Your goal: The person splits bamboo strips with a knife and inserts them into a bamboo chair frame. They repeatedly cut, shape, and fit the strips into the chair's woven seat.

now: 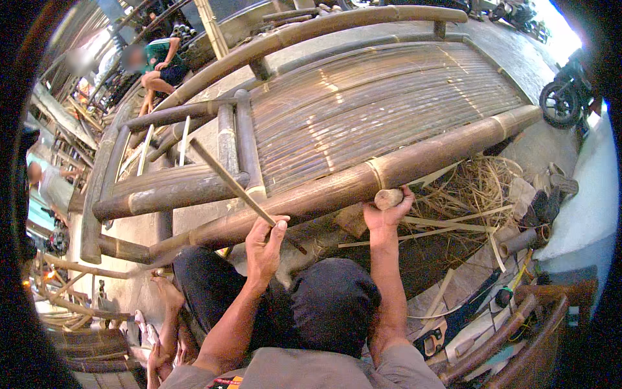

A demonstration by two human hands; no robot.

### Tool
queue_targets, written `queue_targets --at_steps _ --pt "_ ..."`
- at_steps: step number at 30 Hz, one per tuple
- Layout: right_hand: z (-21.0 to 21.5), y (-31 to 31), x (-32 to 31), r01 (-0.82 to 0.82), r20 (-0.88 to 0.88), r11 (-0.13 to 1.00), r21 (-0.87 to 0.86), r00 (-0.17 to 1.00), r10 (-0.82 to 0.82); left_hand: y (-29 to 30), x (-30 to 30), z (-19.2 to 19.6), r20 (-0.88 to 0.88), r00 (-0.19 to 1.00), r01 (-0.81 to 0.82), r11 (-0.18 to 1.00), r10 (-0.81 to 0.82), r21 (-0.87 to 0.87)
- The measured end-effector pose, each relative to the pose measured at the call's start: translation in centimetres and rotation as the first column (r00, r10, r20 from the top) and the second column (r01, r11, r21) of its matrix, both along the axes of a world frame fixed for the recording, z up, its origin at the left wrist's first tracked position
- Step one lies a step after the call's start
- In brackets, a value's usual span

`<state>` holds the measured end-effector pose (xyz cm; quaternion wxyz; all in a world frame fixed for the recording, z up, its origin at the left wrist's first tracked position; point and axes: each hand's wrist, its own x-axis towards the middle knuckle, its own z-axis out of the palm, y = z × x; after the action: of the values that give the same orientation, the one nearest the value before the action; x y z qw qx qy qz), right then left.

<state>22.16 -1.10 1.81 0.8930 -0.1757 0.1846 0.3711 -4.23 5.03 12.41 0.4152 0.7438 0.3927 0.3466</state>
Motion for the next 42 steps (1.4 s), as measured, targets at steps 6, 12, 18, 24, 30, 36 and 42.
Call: queue_targets --at_steps 6,12,18,24,30,36,42 --pt "1.3 0.1 -0.5 0.013 0.033 1.0 0.025 0.999 -0.014 0.1 -0.3 -0.1 0.006 1.0 0.001 0.998 0.0 -0.071" --pt "1.3 0.0 -0.7 -0.014 -0.008 0.997 -0.075 1.0 0.013 0.1 -0.6 -0.2 0.002 0.999 0.047 0.997 -0.047 0.064" --pt "1.1 -0.3 -1.0 0.01 0.026 0.997 -0.079 1.0 -0.008 0.0 -0.6 -0.2 -0.064 0.998 0.003 0.997 0.002 0.083" --pt "0.9 -0.7 -1.9 -0.053 -0.129 0.992 -0.117 0.991 0.038 -0.7 -1.0 -1.0 -0.034 0.999 -0.033 0.991 0.038 0.127" --pt "-0.2 -2.5 -2.9 -0.132 0.076 0.982 0.138 0.99 0.122 -2.9 -0.6 -3.6 -0.063 0.991 0.12 0.991 -0.116 0.061" --pt "-3.4 -10.2 -5.7 -0.015 0.217 0.881 -0.472 0.967 0.132 -3.9 4.7 -6.0 -0.108 0.935 0.28 0.891 -0.337 -0.358" --pt "-4.4 -15.2 -7.2 0.145 0.364 0.561 -0.815 0.882 0.3 -5.0 11.6 -6.2 0.147 0.77 0.594 0.613 -0.62 -0.521"
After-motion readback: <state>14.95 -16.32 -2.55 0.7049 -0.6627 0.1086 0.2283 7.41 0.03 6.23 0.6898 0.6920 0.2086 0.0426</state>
